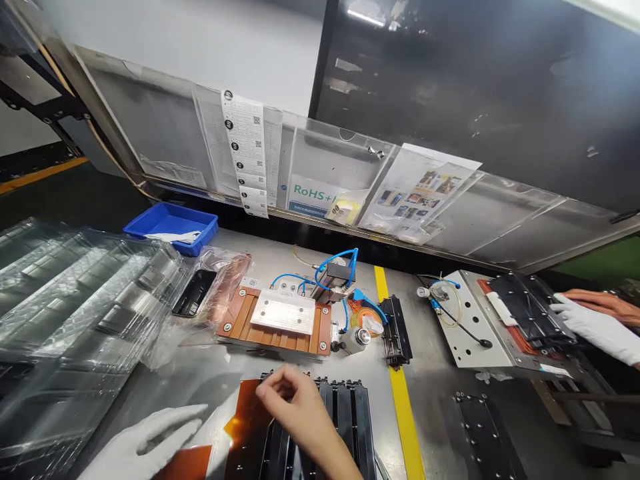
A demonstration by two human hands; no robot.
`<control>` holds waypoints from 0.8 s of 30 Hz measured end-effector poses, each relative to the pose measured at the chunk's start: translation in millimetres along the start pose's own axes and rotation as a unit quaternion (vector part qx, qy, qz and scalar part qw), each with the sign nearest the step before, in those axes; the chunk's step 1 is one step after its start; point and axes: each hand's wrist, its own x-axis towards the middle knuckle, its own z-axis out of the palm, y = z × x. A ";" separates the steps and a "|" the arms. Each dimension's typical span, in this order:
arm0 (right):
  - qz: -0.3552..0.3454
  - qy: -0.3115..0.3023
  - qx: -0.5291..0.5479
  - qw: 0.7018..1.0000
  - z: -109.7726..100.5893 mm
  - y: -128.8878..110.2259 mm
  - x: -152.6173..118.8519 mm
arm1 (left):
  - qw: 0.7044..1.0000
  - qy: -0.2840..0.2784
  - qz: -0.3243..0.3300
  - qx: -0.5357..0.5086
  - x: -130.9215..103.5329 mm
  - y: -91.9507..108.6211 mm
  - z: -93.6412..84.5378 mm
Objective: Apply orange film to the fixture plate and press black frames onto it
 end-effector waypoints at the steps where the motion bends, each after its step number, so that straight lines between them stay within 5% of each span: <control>1: 0.006 -0.025 -0.025 0.999 4.8 -2.6 -1.8 | 0.999 -0.031 0.028 -0.005 1.6 19.5 3.7; 5: 0.017 -0.089 -0.092 0.992 13.5 -9.1 -4.7 | 0.987 -0.098 0.103 0.073 9.6 67.0 17.2; 11: 0.073 -0.112 -0.004 0.991 -21.8 12.9 2.2 | 0.988 -0.059 0.084 0.116 28.2 80.4 18.0; 16: 0.068 -0.005 0.086 0.994 -63.0 40.7 8.8 | 0.999 0.031 0.005 0.009 59.7 79.6 7.0; 24: 0.061 0.059 0.120 0.989 -72.1 52.5 40.1 | 0.998 -0.009 0.018 -0.056 96.0 98.8 10.7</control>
